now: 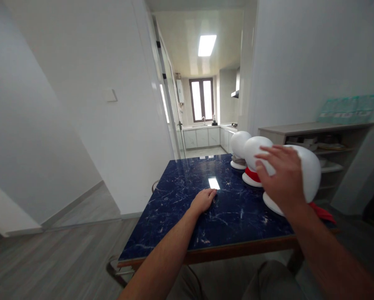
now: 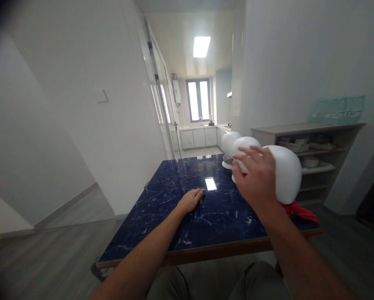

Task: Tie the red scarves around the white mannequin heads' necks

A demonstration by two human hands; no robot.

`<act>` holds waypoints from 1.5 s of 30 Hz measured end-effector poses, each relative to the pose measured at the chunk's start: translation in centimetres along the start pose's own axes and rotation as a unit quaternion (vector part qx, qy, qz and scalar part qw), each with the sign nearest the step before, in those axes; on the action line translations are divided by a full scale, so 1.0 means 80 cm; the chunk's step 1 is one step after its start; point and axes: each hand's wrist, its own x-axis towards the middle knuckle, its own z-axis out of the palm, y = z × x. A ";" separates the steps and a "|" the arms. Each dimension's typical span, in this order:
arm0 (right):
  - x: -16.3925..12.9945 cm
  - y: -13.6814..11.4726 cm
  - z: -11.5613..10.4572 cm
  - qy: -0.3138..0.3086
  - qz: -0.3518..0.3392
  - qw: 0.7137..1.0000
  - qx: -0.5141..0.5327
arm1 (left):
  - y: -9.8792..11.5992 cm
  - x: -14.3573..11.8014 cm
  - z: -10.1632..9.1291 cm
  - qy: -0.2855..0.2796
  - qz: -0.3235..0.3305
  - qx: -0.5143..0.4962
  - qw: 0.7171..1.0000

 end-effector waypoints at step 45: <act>0.062 -0.101 0.195 -0.161 0.130 0.978 0.017 | -0.015 0.001 -0.037 0.346 -0.136 -0.079 0.925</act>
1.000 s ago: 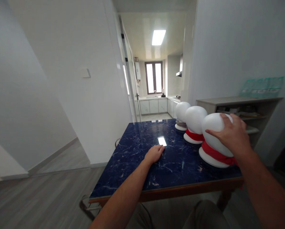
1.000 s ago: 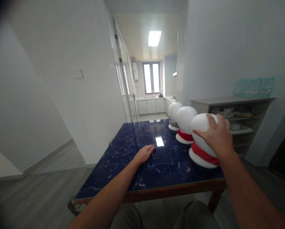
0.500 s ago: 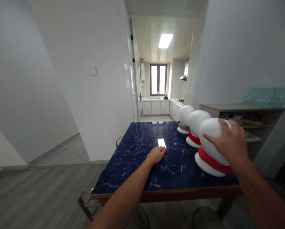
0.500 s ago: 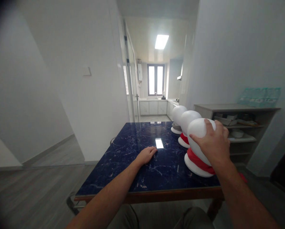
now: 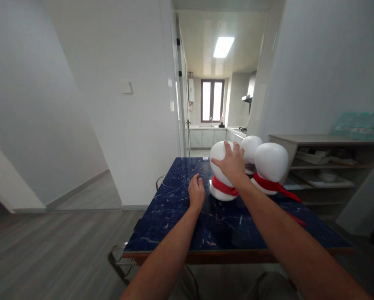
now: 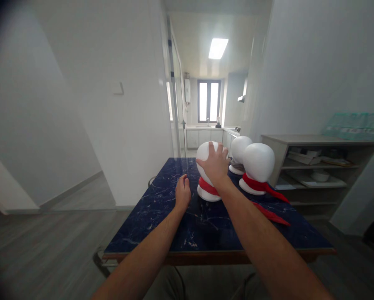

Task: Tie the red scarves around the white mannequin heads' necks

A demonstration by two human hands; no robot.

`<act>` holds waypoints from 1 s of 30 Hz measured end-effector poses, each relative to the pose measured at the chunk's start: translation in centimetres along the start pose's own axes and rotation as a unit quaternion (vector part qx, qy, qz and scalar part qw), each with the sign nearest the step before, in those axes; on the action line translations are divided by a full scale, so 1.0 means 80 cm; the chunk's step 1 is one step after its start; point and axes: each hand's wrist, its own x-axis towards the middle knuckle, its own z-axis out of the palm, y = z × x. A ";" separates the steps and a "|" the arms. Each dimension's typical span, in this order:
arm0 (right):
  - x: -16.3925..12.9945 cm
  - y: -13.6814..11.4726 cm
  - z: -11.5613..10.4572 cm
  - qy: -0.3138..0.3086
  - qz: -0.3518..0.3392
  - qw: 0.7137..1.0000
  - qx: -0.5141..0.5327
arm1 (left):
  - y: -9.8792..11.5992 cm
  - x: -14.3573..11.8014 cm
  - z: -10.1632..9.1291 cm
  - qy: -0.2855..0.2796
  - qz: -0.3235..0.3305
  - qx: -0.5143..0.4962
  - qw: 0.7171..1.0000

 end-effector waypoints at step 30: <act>-0.134 0.162 0.108 -0.143 0.057 0.952 0.264 | -0.020 -0.011 0.023 -0.239 -0.040 0.101 0.965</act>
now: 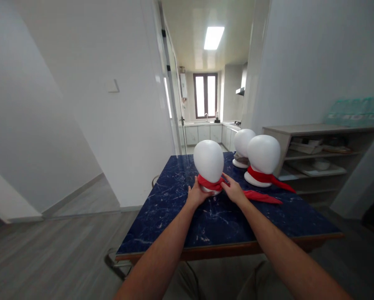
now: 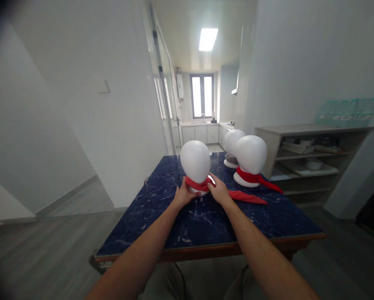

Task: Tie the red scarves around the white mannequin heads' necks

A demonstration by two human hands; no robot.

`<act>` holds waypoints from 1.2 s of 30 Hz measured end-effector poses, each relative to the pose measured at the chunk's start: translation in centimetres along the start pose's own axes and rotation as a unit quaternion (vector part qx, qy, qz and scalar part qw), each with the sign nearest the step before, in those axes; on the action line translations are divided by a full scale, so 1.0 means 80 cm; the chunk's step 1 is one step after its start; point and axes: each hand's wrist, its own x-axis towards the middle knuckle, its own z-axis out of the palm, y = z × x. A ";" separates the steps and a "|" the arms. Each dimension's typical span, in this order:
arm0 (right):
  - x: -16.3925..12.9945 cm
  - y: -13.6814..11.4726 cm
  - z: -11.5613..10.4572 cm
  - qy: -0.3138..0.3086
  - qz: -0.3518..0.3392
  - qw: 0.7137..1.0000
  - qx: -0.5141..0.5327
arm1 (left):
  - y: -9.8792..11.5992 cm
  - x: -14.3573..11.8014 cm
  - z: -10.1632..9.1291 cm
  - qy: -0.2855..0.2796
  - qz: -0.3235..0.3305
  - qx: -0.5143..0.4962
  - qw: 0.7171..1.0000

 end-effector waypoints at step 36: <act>-0.219 -0.081 -0.130 -0.073 0.059 0.994 -0.064 | -0.004 0.002 0.000 -0.028 0.037 0.074 0.996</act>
